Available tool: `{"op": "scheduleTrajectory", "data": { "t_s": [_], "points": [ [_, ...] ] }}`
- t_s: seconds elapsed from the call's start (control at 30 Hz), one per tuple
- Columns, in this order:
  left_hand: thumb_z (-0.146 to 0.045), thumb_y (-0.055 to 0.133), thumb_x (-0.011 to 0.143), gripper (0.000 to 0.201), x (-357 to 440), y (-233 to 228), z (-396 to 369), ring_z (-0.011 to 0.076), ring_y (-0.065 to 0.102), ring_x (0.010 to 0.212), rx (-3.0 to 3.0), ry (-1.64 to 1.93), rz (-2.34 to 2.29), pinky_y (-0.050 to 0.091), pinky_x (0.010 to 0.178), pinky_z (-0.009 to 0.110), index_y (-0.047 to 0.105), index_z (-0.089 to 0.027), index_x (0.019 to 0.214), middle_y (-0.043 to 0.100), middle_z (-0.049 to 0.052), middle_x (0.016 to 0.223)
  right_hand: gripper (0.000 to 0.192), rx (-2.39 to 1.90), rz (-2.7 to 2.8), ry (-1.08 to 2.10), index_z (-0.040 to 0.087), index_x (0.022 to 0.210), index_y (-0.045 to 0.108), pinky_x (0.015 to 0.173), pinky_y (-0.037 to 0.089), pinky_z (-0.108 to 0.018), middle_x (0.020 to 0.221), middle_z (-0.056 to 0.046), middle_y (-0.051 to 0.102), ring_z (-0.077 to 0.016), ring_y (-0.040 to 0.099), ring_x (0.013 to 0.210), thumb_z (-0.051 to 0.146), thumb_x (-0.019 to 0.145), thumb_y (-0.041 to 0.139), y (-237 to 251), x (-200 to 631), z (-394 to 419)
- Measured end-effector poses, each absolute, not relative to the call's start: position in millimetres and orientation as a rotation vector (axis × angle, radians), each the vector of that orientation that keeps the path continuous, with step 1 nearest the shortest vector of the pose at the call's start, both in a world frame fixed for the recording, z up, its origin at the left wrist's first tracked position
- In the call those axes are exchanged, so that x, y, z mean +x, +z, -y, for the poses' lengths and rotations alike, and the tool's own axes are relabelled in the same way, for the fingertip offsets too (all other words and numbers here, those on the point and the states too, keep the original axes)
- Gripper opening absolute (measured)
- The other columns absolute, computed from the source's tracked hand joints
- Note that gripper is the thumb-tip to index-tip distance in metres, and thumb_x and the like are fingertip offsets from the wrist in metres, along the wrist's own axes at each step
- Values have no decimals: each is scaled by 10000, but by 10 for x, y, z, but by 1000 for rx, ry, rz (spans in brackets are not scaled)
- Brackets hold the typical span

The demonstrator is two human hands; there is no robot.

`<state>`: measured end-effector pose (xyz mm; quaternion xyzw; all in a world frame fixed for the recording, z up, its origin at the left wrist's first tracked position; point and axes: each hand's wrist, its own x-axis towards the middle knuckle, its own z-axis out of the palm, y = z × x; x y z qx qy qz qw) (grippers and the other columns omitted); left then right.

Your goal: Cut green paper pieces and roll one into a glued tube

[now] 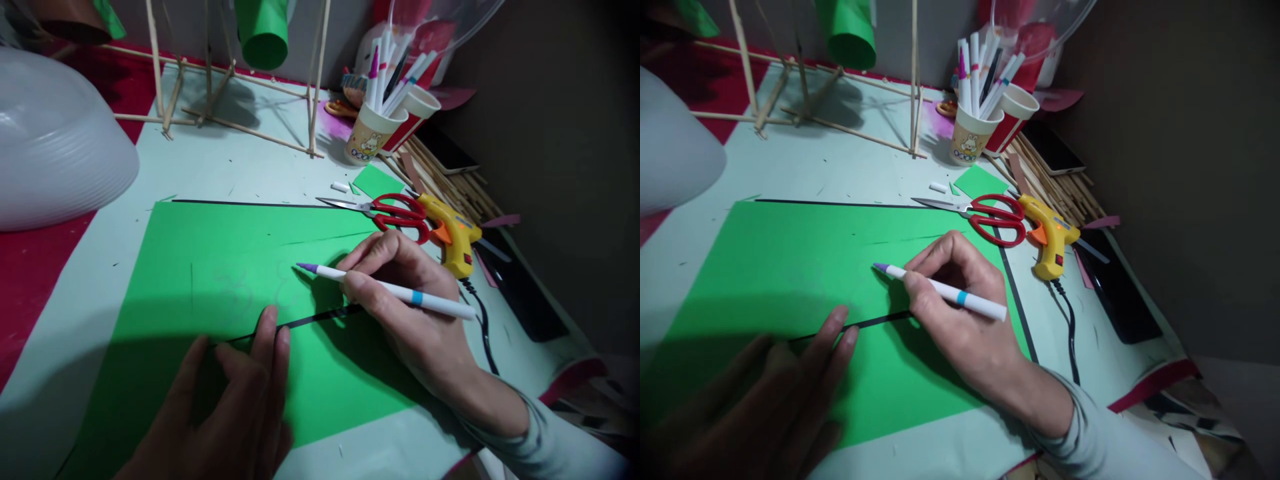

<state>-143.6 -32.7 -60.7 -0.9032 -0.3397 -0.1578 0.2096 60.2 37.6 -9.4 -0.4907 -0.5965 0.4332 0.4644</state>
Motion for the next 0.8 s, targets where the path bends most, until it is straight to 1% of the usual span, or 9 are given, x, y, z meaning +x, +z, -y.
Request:
{"op": "scheduleTrajectory", "data": {
  "t_s": [0.1,0.17,0.23,0.33,0.53,0.6,0.63,0.73,0.8],
  "points": [
    [-207,389,953,375,-1432,-538,316,237,646,993,-2570,-377,886,172,1201,460,661,-34,1143,704,180,1129,143,-1209,1489,1044,197,727,558,546,431,-253,755,-3,634,-122,540,656,154,830,648,-88,570,-379],
    [-184,370,963,386,-1425,-495,315,248,641,975,-2594,-367,959,143,1200,470,627,7,1179,705,203,1126,127,-1213,1508,1023,192,744,569,547,434,-243,770,-8,641,-116,541,662,164,839,648,-86,557,-376],
    [-185,362,969,402,-1417,-476,320,253,640,923,-2594,-383,1013,126,1198,481,592,42,1208,699,228,1135,114,-1211,1518,1019,190,760,576,555,440,-234,779,-8,645,-110,542,666,166,847,646,-90,551,-373],
    [-214,355,978,424,-1417,-487,331,243,632,839,-2593,-386,998,107,1196,502,577,54,1222,682,247,1166,116,-1197,1521,1036,187,759,578,561,449,-223,779,-6,646,-101,542,660,163,851,646,-99,541,-374],
    [-233,367,978,416,-1444,-511,346,270,595,966,-2617,-335,973,99,1190,542,605,20,1206,657,248,1205,114,-1213,1545,1056,181,760,580,559,453,-208,782,-7,649,-92,544,653,149,848,644,-97,517,-371],
    [-223,359,976,421,-1444,-500,342,299,565,1043,-2620,-315,958,126,1174,561,600,32,1208,656,260,1198,115,-1214,1549,1050,179,761,580,565,456,-204,785,-7,651,-90,547,657,146,850,643,-97,515,-370],
    [-223,360,975,423,-1441,-492,339,313,547,1078,-2618,-307,952,168,1154,568,597,38,1208,657,267,1191,114,-1216,1552,1051,179,762,580,565,457,-202,788,-9,653,-90,547,658,149,852,644,-97,514,-370],
    [-236,364,975,422,-1430,-463,333,337,506,1134,-2600,-283,973,334,1000,552,598,25,1210,662,270,1181,109,-1211,1554,1048,180,771,582,559,456,-202,798,-10,656,-90,546,656,156,855,645,-101,511,-372],
    [-234,359,977,411,-1423,-448,332,334,500,1141,-2594,-266,983,382,899,527,605,2,1205,672,248,1173,108,-1210,1558,1041,181,772,581,552,453,-205,799,-10,655,-89,540,648,153,856,643,-106,511,-375]
  ]
}}
